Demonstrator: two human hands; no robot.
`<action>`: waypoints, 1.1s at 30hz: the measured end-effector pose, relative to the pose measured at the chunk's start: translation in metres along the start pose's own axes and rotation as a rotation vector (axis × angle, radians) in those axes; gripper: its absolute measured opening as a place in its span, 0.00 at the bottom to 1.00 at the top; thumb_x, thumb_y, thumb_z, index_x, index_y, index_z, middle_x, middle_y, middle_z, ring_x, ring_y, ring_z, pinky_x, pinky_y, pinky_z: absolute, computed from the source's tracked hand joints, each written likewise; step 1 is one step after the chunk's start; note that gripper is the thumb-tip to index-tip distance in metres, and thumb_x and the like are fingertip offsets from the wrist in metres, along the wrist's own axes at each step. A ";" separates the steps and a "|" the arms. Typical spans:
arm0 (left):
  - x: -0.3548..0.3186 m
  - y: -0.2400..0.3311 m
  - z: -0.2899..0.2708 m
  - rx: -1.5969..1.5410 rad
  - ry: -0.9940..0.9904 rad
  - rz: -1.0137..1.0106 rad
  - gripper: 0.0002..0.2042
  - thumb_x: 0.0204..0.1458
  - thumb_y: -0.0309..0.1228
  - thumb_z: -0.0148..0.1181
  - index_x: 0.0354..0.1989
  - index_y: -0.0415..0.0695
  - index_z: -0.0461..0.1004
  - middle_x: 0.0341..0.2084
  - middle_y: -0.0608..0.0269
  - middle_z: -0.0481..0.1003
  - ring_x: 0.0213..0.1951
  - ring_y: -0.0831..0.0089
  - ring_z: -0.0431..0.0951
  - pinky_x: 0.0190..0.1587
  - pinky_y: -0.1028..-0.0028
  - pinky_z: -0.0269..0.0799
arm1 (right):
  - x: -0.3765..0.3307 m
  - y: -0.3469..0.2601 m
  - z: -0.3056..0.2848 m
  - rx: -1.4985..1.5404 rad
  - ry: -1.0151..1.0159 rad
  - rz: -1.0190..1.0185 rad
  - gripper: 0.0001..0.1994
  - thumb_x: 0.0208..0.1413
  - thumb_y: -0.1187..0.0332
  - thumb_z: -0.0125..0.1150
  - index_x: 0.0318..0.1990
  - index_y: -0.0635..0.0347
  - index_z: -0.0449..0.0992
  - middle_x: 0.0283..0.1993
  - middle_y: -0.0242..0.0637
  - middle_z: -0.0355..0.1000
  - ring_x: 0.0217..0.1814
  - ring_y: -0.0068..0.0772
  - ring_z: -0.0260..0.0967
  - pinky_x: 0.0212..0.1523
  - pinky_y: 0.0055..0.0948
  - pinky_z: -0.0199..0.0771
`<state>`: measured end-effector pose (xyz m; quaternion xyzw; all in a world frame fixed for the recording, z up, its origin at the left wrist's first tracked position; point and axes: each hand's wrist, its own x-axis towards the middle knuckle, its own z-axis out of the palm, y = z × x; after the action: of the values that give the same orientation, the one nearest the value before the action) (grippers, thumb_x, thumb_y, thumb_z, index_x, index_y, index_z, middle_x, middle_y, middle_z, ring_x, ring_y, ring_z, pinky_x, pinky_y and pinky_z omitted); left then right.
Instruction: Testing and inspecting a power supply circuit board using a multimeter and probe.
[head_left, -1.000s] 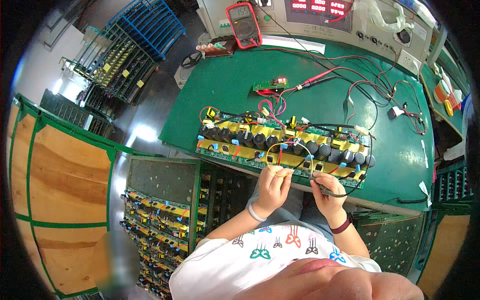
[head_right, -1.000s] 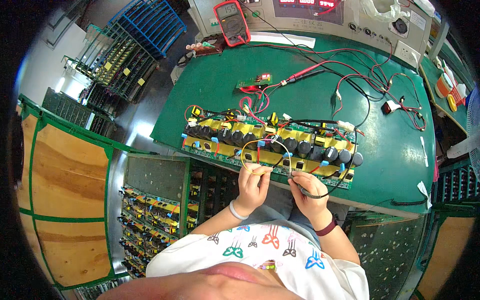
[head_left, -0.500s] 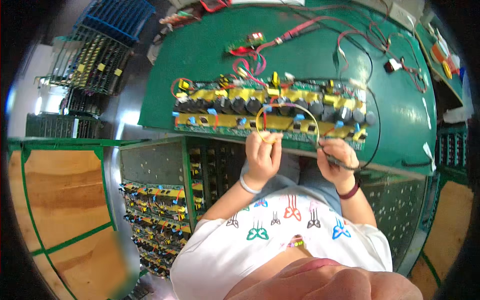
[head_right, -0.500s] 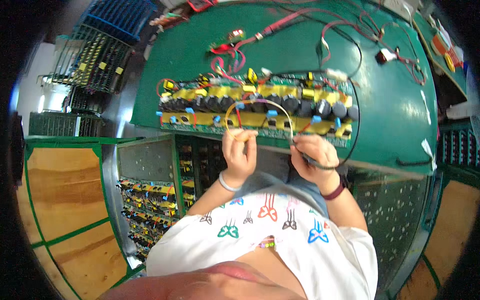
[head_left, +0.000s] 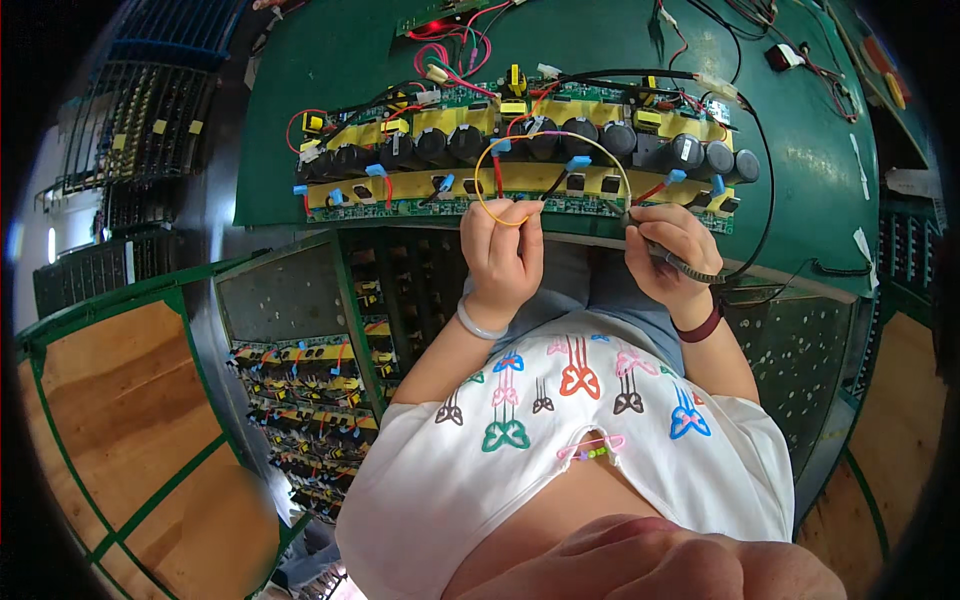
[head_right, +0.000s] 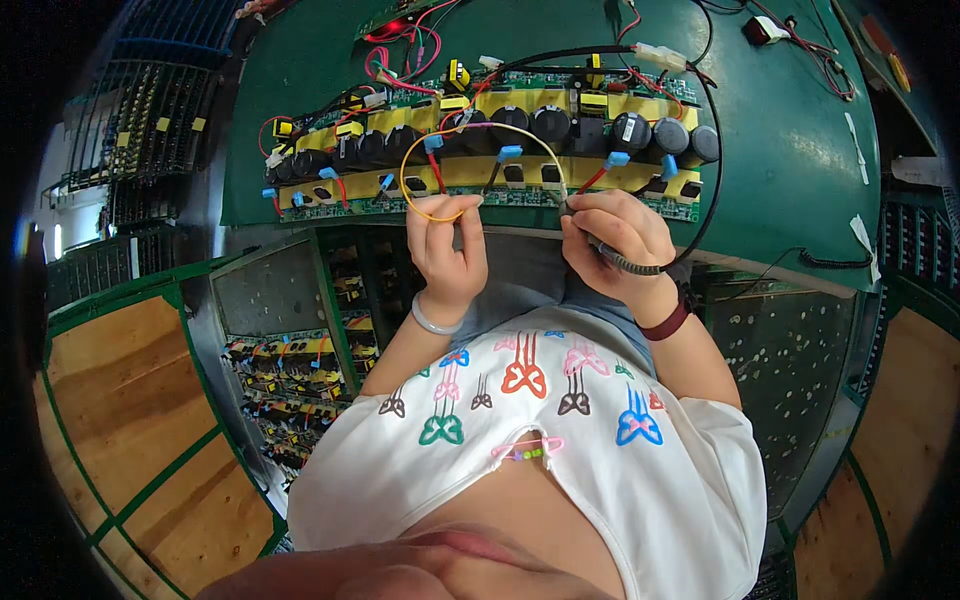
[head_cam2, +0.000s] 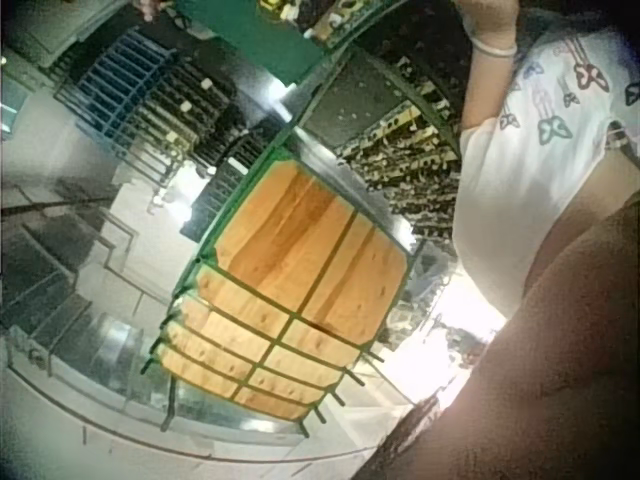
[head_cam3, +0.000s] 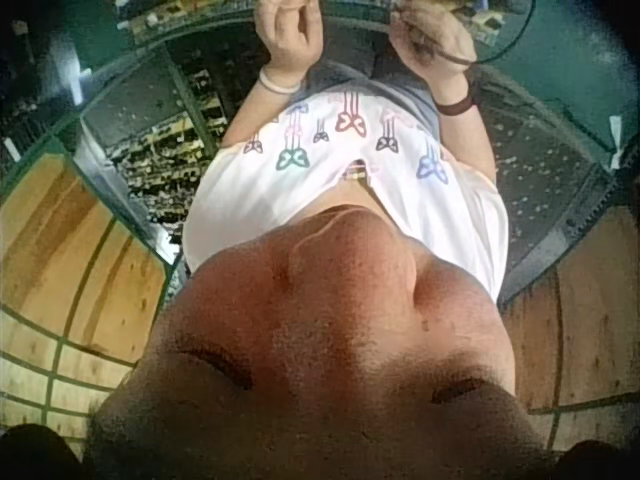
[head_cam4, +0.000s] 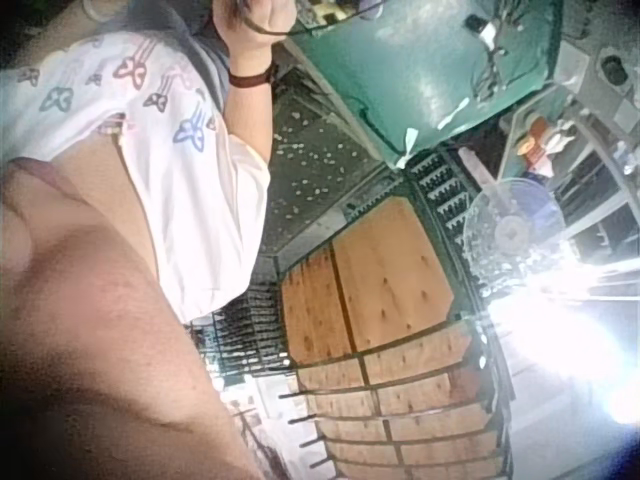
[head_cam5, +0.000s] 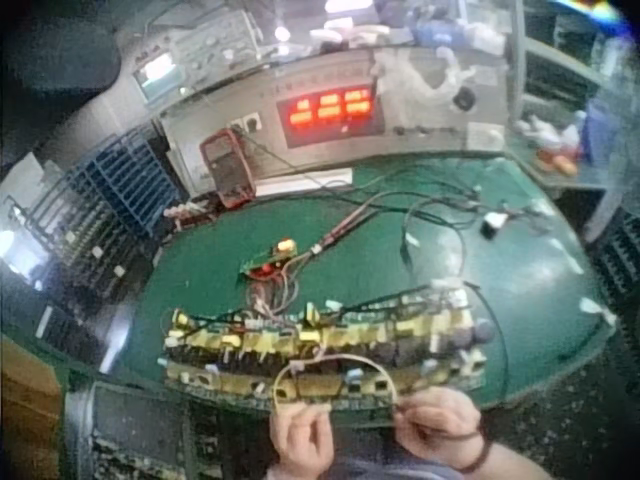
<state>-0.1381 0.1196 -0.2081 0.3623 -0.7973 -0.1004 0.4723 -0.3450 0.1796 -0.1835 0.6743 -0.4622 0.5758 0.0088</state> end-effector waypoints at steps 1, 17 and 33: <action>0.001 0.000 0.000 0.003 0.003 0.006 0.08 0.53 0.21 0.63 0.42 0.41 0.77 0.34 0.58 0.70 0.35 0.59 0.72 0.38 0.64 0.66 | 0.001 0.000 0.000 0.001 0.000 -0.001 0.14 0.43 0.83 0.70 0.38 0.61 0.74 0.36 0.43 0.78 0.31 0.41 0.78 0.32 0.32 0.79; 0.011 0.014 -0.008 0.034 0.033 0.040 0.07 0.52 0.22 0.63 0.39 0.42 0.76 0.31 0.58 0.71 0.33 0.58 0.73 0.35 0.62 0.67 | 0.001 -0.007 -0.001 -0.005 0.007 0.001 0.14 0.44 0.83 0.68 0.38 0.62 0.72 0.34 0.46 0.77 0.30 0.46 0.76 0.31 0.36 0.77; 0.014 0.008 -0.009 0.004 0.013 0.057 0.06 0.52 0.20 0.62 0.39 0.40 0.76 0.32 0.54 0.72 0.33 0.55 0.73 0.37 0.61 0.68 | 0.071 -0.022 -0.042 0.060 -0.092 0.064 0.10 0.48 0.82 0.68 0.38 0.62 0.76 0.37 0.44 0.78 0.38 0.43 0.78 0.40 0.35 0.77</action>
<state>-0.1389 0.1181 -0.1899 0.3408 -0.8043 -0.0829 0.4796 -0.3695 0.1715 -0.1026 0.6851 -0.4657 0.5578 -0.0511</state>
